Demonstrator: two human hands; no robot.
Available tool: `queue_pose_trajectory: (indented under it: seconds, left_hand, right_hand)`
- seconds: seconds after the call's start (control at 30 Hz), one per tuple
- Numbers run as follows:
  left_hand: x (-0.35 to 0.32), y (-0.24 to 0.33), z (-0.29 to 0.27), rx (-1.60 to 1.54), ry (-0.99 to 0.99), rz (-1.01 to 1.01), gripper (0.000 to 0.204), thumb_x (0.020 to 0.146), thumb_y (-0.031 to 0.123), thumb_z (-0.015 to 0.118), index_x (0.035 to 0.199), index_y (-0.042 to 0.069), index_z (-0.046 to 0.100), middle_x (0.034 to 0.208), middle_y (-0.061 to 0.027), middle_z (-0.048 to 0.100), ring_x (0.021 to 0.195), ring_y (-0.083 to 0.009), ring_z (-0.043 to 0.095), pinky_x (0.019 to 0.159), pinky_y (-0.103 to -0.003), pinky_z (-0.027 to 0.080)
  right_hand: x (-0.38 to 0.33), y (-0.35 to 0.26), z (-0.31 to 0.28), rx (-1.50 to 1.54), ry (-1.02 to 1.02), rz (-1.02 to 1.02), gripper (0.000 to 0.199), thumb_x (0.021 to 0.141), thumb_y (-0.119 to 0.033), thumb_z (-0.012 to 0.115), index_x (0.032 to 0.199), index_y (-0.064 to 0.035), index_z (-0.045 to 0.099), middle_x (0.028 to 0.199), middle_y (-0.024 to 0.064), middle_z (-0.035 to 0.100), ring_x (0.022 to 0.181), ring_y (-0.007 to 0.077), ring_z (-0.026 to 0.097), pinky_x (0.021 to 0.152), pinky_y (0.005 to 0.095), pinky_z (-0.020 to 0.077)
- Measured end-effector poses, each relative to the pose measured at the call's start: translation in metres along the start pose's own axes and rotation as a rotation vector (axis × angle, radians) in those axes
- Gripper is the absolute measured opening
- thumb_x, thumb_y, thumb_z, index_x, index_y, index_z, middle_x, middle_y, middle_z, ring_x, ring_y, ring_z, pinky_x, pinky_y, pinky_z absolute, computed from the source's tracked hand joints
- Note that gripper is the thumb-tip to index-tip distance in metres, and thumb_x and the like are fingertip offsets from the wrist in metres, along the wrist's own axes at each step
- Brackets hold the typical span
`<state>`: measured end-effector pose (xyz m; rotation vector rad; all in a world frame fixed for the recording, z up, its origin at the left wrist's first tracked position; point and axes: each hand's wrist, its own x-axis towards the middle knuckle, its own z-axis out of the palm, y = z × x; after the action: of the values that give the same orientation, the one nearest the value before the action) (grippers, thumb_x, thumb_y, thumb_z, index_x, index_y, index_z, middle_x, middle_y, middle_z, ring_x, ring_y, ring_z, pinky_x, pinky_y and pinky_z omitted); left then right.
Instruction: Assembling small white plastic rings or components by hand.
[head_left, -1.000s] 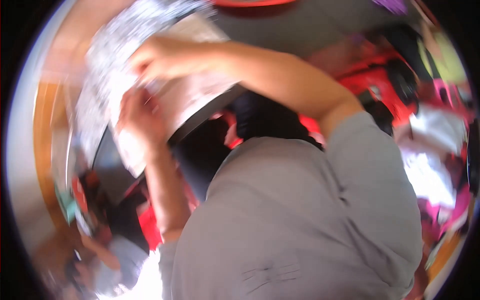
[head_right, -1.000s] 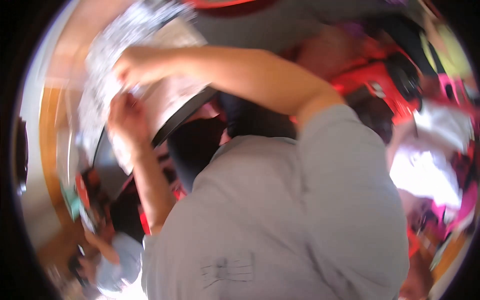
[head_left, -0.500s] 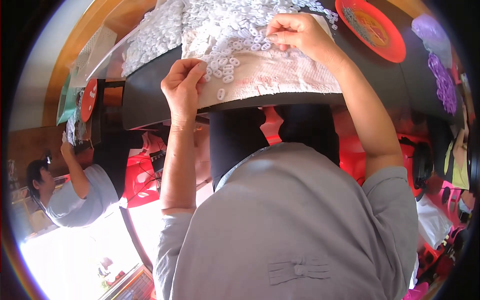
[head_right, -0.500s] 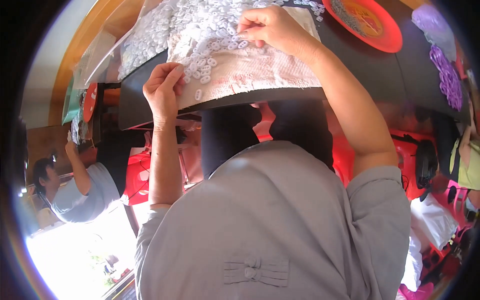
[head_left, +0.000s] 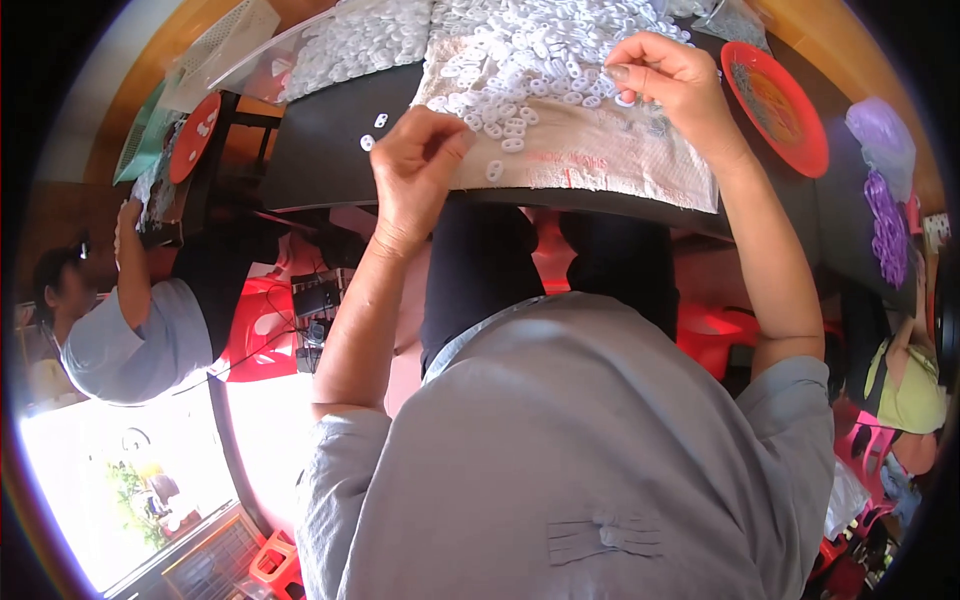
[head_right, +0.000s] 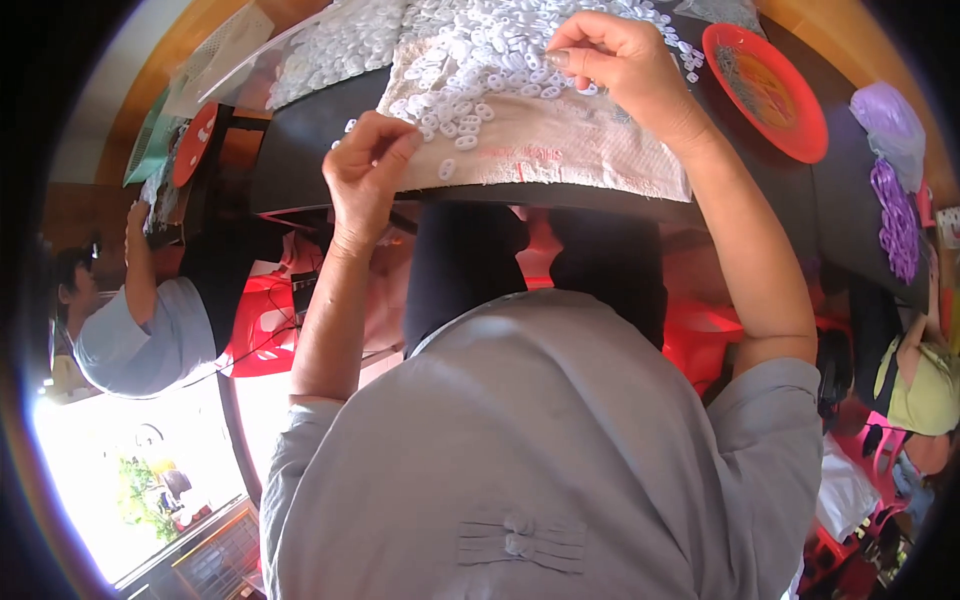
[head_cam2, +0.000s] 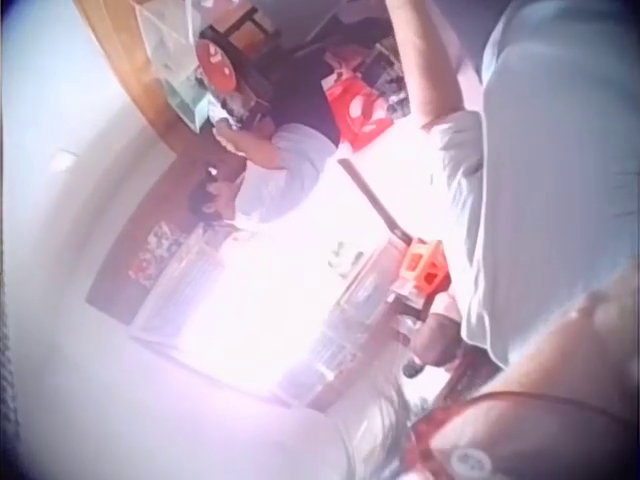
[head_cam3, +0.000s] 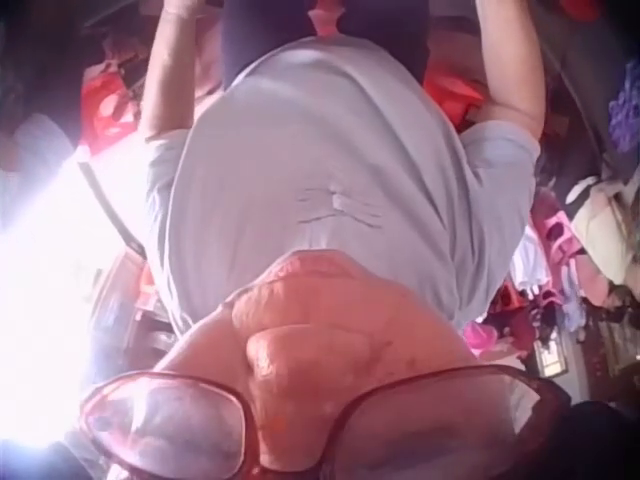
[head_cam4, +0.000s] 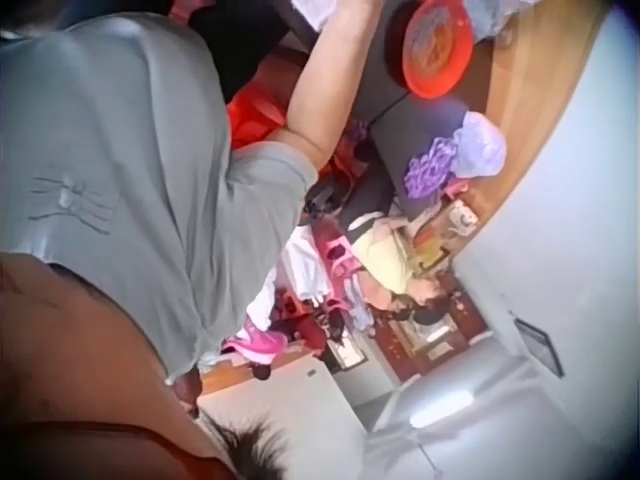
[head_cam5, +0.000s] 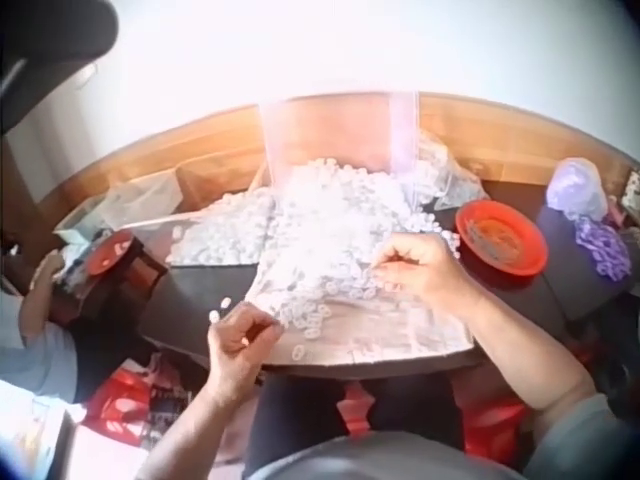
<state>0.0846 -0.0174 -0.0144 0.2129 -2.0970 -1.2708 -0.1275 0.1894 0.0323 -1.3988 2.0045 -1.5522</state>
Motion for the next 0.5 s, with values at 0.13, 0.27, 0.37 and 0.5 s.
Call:
queue_pose_trajectory:
  seconds: [0.13, 0.27, 0.37, 0.5]
  left_hand:
    - [-0.011, 0.012, 0.006, 0.398, -0.204, 0.121, 0.019, 0.074, 0.015, 0.076, 0.085, 0.005, 0.065, 0.077, -0.0082, 0.055, 0.074, -0.0262, 0.058, 0.065, -0.038, 0.049]
    - [-0.013, 0.011, 0.014, 0.495, -0.199, 0.200, 0.017, 0.073, 0.013, 0.075, 0.081, 0.006, 0.062, 0.080, -0.0087, 0.057, 0.081, -0.0315, 0.059, 0.069, -0.042, 0.049]
    - [-0.015, 0.009, 0.013, 0.501, -0.177, 0.214, 0.018, 0.072, 0.012, 0.075, 0.080, 0.005, 0.060, 0.080, -0.0088, 0.057, 0.082, -0.0308, 0.059, 0.069, -0.042, 0.049]
    - [-0.012, 0.013, 0.018, 0.355, -0.144, 0.151, 0.018, 0.071, 0.011, 0.074, 0.079, 0.004, 0.059, 0.079, -0.0088, 0.059, 0.078, -0.0306, 0.061, 0.064, -0.042, 0.049]
  right_hand:
    - [0.015, -0.021, 0.007, 0.006, -0.038, -0.030, 0.009, 0.090, -0.011, 0.064, 0.094, -0.0041, 0.067, 0.078, -0.0025, 0.062, 0.068, 0.0045, 0.056, 0.061, 0.0195, 0.0397]
    - [0.032, -0.023, 0.017, -0.015, -0.059, -0.053, 0.009, 0.090, -0.009, 0.063, 0.095, -0.0028, 0.067, 0.079, -0.0016, 0.062, 0.069, 0.0048, 0.056, 0.060, 0.0196, 0.0409]
    - [0.038, -0.011, 0.027, -0.005, -0.026, -0.118, 0.008, 0.090, -0.007, 0.062, 0.095, -0.0021, 0.066, 0.079, -0.0008, 0.062, 0.069, 0.0052, 0.056, 0.061, 0.0198, 0.0426]
    - [0.032, 0.017, 0.036, 0.131, 0.071, -0.005, 0.009, 0.090, -0.005, 0.062, 0.096, -0.0011, 0.066, 0.080, -0.0008, 0.062, 0.069, 0.0058, 0.055, 0.063, 0.0200, 0.0437]
